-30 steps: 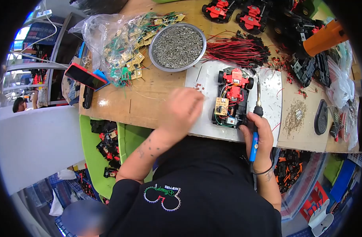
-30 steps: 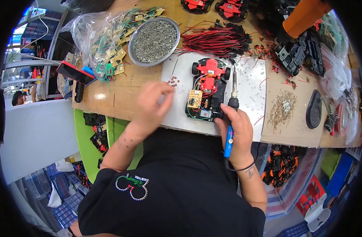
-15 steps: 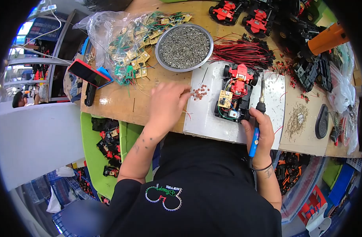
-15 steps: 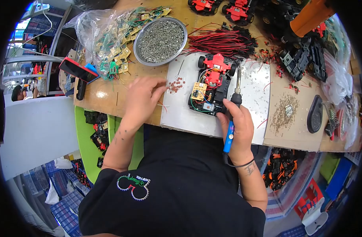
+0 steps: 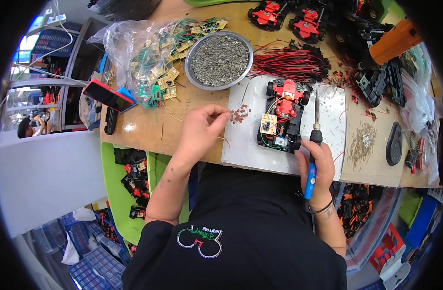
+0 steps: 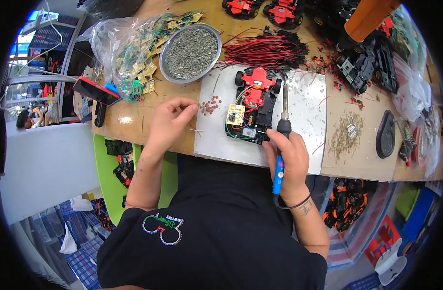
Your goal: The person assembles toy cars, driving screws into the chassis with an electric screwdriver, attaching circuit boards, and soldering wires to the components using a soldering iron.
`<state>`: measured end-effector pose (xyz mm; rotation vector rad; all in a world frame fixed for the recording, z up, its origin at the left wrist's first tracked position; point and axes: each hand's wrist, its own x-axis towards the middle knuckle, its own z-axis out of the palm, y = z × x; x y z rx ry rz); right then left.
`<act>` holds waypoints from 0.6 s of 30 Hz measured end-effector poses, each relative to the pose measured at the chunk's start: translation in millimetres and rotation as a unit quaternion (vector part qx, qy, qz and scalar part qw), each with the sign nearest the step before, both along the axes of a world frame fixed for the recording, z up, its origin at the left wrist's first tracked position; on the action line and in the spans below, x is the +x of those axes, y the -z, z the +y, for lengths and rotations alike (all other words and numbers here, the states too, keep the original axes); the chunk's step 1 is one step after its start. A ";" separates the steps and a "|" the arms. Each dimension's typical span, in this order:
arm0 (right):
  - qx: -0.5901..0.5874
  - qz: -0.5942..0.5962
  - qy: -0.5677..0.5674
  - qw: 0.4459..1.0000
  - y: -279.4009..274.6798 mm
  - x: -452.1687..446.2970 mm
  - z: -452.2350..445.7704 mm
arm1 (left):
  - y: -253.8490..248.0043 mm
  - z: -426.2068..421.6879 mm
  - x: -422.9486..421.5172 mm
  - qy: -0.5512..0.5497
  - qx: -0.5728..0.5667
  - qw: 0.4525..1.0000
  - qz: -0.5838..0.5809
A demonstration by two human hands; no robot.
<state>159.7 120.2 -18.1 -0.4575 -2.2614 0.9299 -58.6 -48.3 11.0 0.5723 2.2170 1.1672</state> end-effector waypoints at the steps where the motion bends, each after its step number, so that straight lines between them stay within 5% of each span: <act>1: 0.018 0.027 -0.007 0.999 -2.4 0.7 0.6 | -0.4 -0.5 2.4 0.002 0.000 1.000 -0.001; 6: 0.013 0.093 -0.075 0.993 -23.2 -14.3 -1.1 | -19.7 11.6 38.5 0.006 0.180 0.973 -0.143; 11: -0.104 0.112 -0.096 0.984 -36.9 -33.5 -11.6 | -21.1 25.3 48.6 0.154 0.232 0.958 0.070; 18: -0.155 0.066 -0.066 0.984 -43.3 -26.8 -5.8 | -21.6 35.9 58.3 0.161 0.219 0.938 0.217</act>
